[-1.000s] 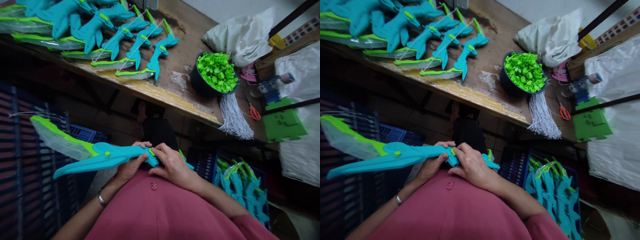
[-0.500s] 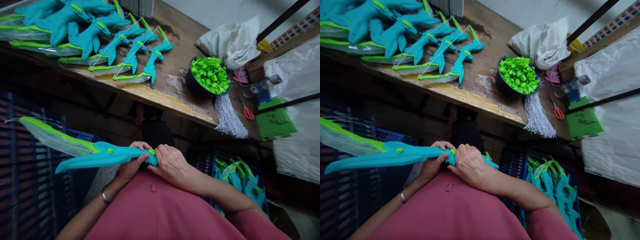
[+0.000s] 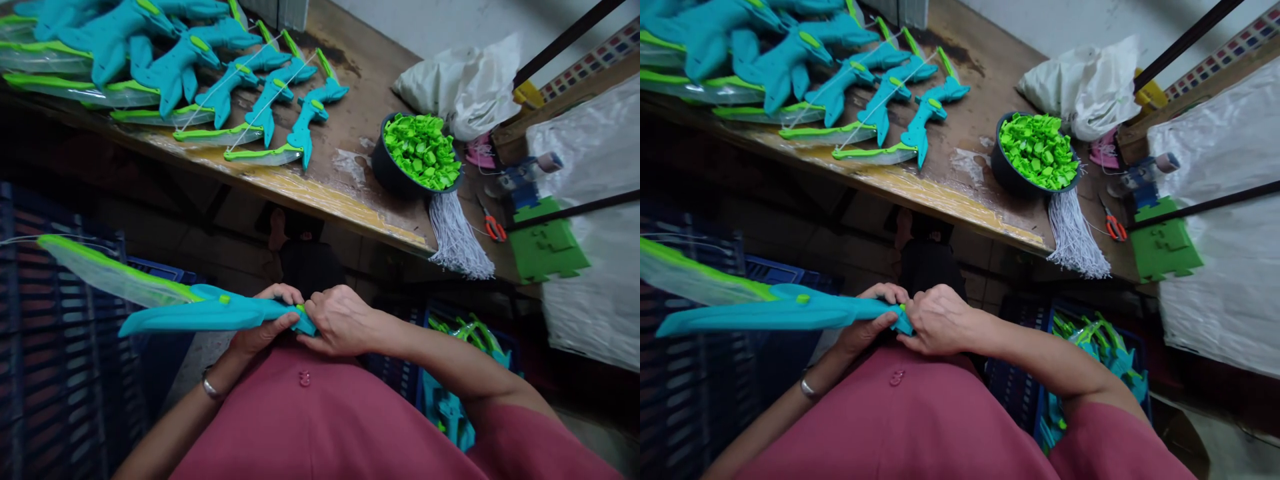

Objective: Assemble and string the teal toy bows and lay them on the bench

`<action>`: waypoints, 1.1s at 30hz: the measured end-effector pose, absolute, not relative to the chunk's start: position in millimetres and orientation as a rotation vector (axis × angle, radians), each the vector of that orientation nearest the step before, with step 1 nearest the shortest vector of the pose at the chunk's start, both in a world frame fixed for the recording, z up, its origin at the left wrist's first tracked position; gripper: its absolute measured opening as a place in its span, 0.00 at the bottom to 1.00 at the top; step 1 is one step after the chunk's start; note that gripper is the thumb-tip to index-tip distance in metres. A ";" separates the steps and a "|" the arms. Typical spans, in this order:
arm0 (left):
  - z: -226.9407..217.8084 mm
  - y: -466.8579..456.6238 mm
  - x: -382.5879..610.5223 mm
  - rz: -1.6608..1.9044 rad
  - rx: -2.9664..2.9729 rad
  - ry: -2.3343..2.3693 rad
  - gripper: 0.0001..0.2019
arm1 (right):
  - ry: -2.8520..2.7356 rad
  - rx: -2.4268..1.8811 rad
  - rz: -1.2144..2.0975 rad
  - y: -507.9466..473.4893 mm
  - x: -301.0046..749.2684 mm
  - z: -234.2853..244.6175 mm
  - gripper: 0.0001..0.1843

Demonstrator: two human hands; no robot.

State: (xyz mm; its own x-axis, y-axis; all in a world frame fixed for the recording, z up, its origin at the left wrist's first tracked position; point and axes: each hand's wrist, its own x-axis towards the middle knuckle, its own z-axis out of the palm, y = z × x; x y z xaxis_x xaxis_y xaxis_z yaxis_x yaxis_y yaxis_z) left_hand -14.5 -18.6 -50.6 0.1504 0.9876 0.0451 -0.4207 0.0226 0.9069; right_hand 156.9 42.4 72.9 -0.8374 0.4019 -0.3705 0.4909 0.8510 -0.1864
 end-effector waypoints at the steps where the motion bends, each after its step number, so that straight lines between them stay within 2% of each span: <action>1: -49.8 -16.5 -14.4 1.263 0.962 0.785 0.10 | 2.707 0.662 -0.403 44.6 156.8 72.8 0.24; 11: -53.7 -3.4 -3.4 1.257 0.818 0.923 0.14 | 2.689 0.682 -0.514 65.1 158.9 64.6 0.23; 15: -59.5 -0.5 0.6 1.284 0.708 1.014 0.18 | 2.628 0.775 -0.610 85.8 164.7 58.7 0.26; 18: -58.5 2.0 0.0 1.283 0.643 1.055 0.21 | 2.613 0.920 -0.833 101.3 173.6 51.9 0.27; 22: -54.9 5.6 -2.4 1.274 0.588 1.118 0.22 | 2.499 1.203 -1.348 110.2 193.4 41.2 0.28; 24: -52.2 7.7 -4.5 1.288 0.550 1.142 0.23 | 2.475 1.368 -1.406 114.3 209.5 34.8 0.26; 28: -39.3 15.0 -18.7 1.339 0.467 1.157 0.25 | 2.476 1.835 -1.097 134.5 263.9 20.0 0.20; 33: -5.6 34.6 -57.1 1.591 0.419 1.262 0.22 | 2.229 2.514 -0.380 159.0 361.2 9.3 0.16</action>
